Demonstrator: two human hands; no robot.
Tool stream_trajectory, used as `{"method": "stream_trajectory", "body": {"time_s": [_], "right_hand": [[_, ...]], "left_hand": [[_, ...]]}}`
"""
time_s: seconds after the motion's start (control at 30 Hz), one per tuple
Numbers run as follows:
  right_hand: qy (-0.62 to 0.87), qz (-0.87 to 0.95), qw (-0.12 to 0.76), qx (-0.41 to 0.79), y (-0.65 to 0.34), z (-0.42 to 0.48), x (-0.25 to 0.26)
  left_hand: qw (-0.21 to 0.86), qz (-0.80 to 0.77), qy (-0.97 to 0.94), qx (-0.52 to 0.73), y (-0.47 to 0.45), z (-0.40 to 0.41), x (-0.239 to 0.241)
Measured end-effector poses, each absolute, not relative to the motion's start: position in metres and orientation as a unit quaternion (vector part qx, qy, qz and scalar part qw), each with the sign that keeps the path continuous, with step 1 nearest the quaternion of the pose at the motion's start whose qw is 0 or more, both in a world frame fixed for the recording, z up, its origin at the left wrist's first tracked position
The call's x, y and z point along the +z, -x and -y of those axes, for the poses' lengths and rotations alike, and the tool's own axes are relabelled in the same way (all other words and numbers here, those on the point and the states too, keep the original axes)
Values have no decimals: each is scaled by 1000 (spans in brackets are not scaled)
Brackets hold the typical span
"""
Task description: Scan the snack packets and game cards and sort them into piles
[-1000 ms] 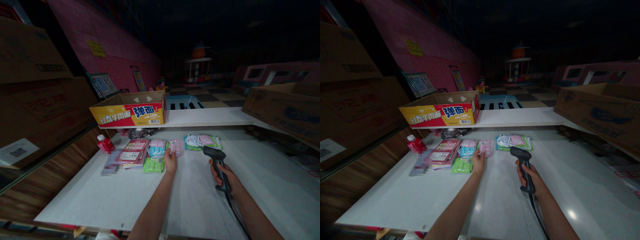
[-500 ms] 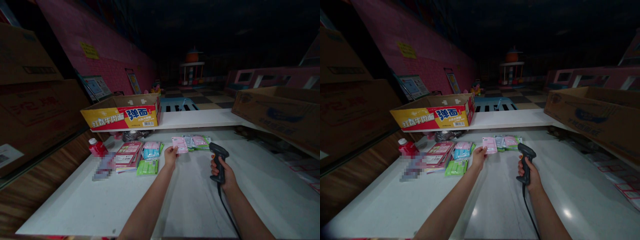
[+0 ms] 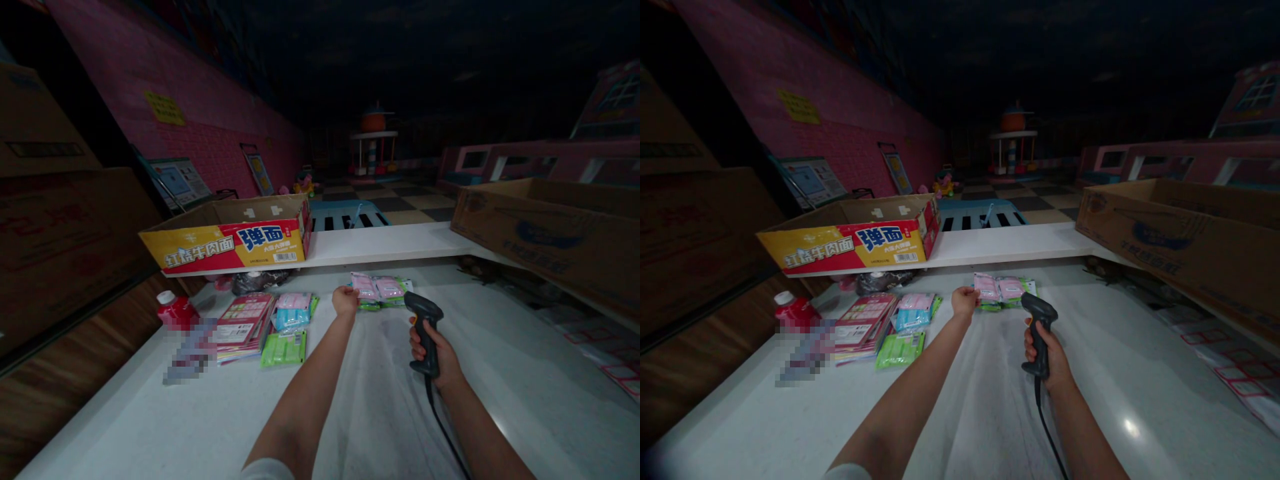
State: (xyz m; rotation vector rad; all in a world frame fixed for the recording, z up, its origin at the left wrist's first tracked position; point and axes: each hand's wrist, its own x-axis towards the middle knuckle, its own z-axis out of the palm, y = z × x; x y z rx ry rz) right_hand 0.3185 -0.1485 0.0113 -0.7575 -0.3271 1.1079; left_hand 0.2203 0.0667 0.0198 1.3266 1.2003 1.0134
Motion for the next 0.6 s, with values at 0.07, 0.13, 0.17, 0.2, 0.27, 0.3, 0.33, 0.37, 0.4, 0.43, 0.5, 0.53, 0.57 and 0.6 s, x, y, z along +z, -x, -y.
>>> {"method": "stream_trajectory", "body": {"time_s": [0.07,0.13,0.17,0.2,0.27,0.3,0.33,0.37,0.4,0.43,0.5,0.53,0.57,0.6], "right_hand": [[355,153,769,509,-318,148,11],[362,156,769,504,-318,149,11],[364,159,767,503,-318,149,12],[366,160,766,504,-318,150,12],[365,163,763,507,-317,151,13],[364,163,762,509,-317,151,13],[363,164,762,510,-317,152,13],[362,164,763,511,-317,152,13],[363,163,763,510,-316,153,13],[365,163,762,510,-316,153,13],[370,164,758,511,-314,155,13],[374,166,755,512,-313,156,13],[378,169,751,514,-312,157,13],[381,173,748,515,-310,157,13]], "left_hand": [[474,-523,-572,418,-215,-67,18],[439,-538,-588,415,-208,-65,19],[420,-543,-601,410,-204,-64,20],[398,-545,-619,402,-200,-62,21],[350,-540,-662,384,-191,-60,23],[328,-533,-683,377,-185,-59,24],[308,-525,-700,374,-178,-58,25],[294,-516,-713,373,-170,-58,25],[281,-508,-725,370,-160,-59,26],[267,-502,-737,365,-150,-60,27],[231,-500,-760,345,-126,-63,29],[207,-504,-770,331,-113,-65,32],[177,-513,-779,315,-101,-68,35],[141,-524,-786,297,-89,-72,38]]}}
